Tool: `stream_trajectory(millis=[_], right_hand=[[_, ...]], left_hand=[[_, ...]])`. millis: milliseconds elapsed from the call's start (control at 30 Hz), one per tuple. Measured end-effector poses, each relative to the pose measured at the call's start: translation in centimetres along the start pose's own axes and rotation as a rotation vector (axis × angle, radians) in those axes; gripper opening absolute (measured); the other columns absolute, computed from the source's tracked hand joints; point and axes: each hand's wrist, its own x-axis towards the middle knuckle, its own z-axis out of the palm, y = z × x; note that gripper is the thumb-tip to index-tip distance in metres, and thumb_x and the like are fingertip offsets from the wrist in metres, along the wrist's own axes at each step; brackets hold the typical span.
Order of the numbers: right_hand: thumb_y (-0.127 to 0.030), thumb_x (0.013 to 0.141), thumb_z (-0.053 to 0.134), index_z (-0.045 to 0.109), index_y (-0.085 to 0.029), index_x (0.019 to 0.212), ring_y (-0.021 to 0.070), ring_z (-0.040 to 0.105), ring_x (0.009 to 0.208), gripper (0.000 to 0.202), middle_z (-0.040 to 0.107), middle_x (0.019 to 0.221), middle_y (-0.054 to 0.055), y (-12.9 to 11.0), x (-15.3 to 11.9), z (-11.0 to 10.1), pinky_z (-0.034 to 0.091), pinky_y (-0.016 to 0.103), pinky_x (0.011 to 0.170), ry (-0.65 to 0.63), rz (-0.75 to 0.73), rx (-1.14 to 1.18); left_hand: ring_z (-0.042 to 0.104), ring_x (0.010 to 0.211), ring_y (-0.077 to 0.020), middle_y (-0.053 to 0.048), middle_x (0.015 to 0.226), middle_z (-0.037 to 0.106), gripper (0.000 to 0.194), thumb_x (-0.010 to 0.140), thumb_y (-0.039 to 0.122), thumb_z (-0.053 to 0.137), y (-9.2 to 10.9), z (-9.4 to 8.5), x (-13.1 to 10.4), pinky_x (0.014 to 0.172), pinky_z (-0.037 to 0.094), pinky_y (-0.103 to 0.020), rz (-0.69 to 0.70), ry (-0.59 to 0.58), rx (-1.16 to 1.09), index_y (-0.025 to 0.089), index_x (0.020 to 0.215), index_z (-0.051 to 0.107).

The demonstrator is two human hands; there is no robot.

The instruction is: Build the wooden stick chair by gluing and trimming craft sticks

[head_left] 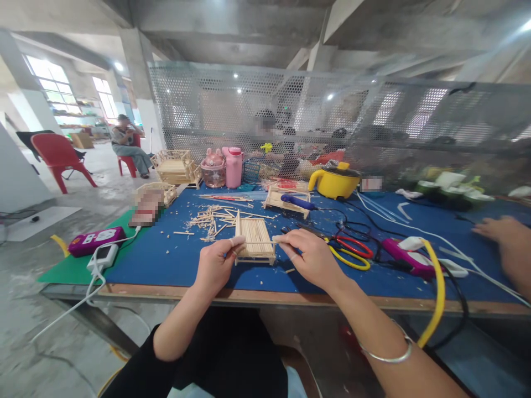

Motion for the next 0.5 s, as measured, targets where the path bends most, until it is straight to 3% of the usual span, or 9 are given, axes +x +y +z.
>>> stream_trajectory(millis=[500], right_hand=[[-0.028, 0.09, 0.052, 0.067, -0.021, 0.089, 0.0189, 0.058, 0.079, 0.017, 0.07, 0.085, 0.004, -0.3, 0.68, 0.13, 0.044, 0.033, 0.074, -0.071, 0.056, -0.038]], left_hand=[[0.071, 0.082, -0.0182, -0.003, 0.092, 0.075, 0.018, 0.083, 0.025, 0.059, 0.08, 0.06, -0.04, 0.073, 0.056, -0.026, 0.016, 0.015, 0.0, 0.023, 0.094, 0.073]])
